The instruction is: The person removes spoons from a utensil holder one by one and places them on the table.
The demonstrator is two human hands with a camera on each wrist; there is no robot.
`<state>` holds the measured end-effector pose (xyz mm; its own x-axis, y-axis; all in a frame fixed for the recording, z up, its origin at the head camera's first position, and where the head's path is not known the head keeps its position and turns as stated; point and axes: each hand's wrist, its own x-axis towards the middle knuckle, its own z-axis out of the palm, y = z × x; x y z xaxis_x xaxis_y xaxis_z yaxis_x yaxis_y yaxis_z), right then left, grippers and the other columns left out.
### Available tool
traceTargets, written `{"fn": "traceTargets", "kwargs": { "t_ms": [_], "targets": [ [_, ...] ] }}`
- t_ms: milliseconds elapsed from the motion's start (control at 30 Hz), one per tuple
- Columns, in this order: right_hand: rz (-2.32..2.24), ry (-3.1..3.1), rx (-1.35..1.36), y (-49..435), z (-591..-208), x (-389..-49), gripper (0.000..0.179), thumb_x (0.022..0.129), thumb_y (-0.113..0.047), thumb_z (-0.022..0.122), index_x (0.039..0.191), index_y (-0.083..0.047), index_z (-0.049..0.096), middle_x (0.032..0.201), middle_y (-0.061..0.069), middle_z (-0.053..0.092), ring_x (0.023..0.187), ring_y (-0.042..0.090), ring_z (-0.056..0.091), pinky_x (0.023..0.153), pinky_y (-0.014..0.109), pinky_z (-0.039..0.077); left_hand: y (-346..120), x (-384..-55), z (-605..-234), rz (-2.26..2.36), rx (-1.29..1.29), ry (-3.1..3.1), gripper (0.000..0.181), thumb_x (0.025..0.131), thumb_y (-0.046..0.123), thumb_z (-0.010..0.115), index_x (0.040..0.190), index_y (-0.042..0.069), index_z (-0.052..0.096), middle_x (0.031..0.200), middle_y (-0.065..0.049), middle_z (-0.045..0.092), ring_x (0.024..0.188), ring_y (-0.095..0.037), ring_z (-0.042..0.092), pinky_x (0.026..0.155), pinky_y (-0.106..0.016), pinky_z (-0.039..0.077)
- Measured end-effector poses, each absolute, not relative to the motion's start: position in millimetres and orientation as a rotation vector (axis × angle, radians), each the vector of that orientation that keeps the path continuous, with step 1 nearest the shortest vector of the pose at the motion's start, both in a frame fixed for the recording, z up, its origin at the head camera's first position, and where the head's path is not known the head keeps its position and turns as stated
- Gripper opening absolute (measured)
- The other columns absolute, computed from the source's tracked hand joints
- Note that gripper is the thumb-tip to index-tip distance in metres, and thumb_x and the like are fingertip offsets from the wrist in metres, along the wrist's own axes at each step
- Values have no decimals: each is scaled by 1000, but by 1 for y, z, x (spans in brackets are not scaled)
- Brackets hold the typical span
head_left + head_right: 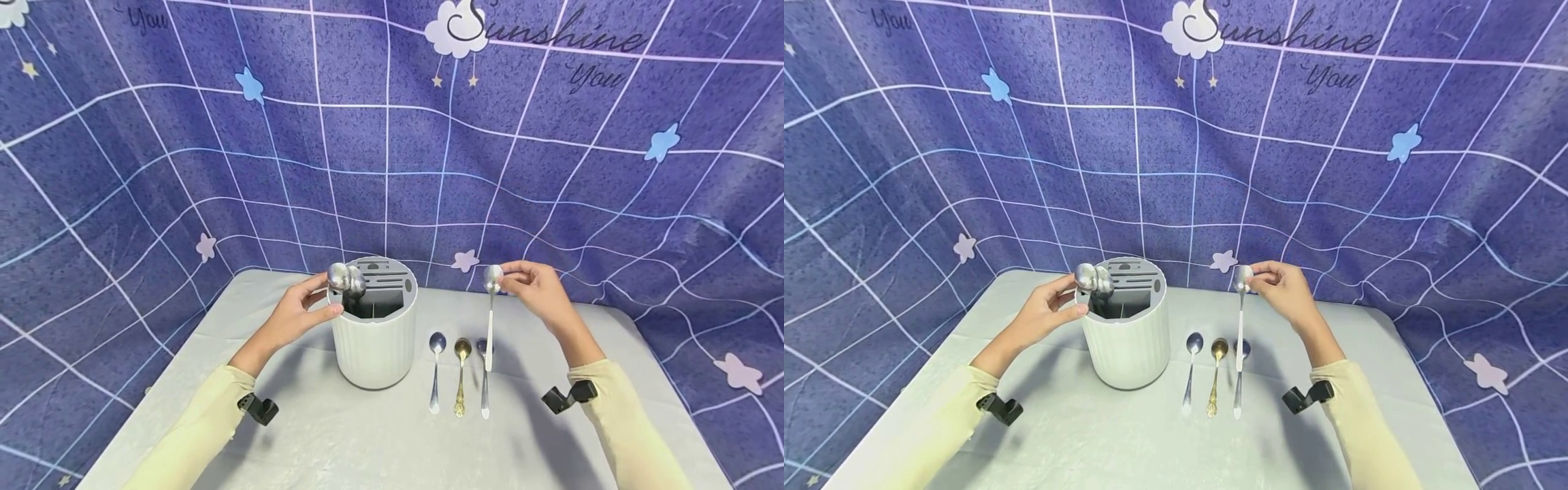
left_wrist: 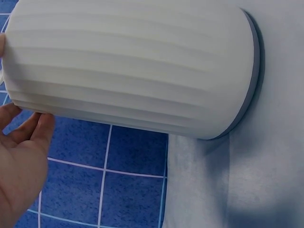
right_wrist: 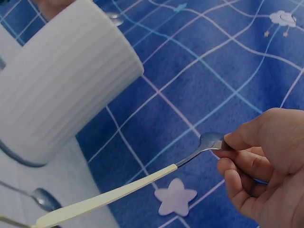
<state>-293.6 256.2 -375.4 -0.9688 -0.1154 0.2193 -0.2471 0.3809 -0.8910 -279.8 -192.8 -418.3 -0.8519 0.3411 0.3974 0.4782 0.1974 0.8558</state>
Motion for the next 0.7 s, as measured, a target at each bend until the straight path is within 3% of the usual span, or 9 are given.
{"fn": "traceTargets", "kwargs": {
  "t_ms": [233,700],
  "targets": [
    [1690,-2529,239,268,-395,-292,35,94,-3,66,123,15,63,89,-3,77,80,2,68,78,15,57,-192,-279,-417,-1747,-801,-2341,65,90,2,74,149,-5,48,153,-18,47,138,-24,46,116,-21,41],
    [1811,-2624,73,282,-427,-286,39,96,-4,62,127,19,58,90,-3,72,79,3,66,77,17,59,-192,-278,-418,-1737,-801,-2336,64,91,2,74,149,-5,47,154,-19,46,139,-24,46,115,-20,41]
  ]
}}
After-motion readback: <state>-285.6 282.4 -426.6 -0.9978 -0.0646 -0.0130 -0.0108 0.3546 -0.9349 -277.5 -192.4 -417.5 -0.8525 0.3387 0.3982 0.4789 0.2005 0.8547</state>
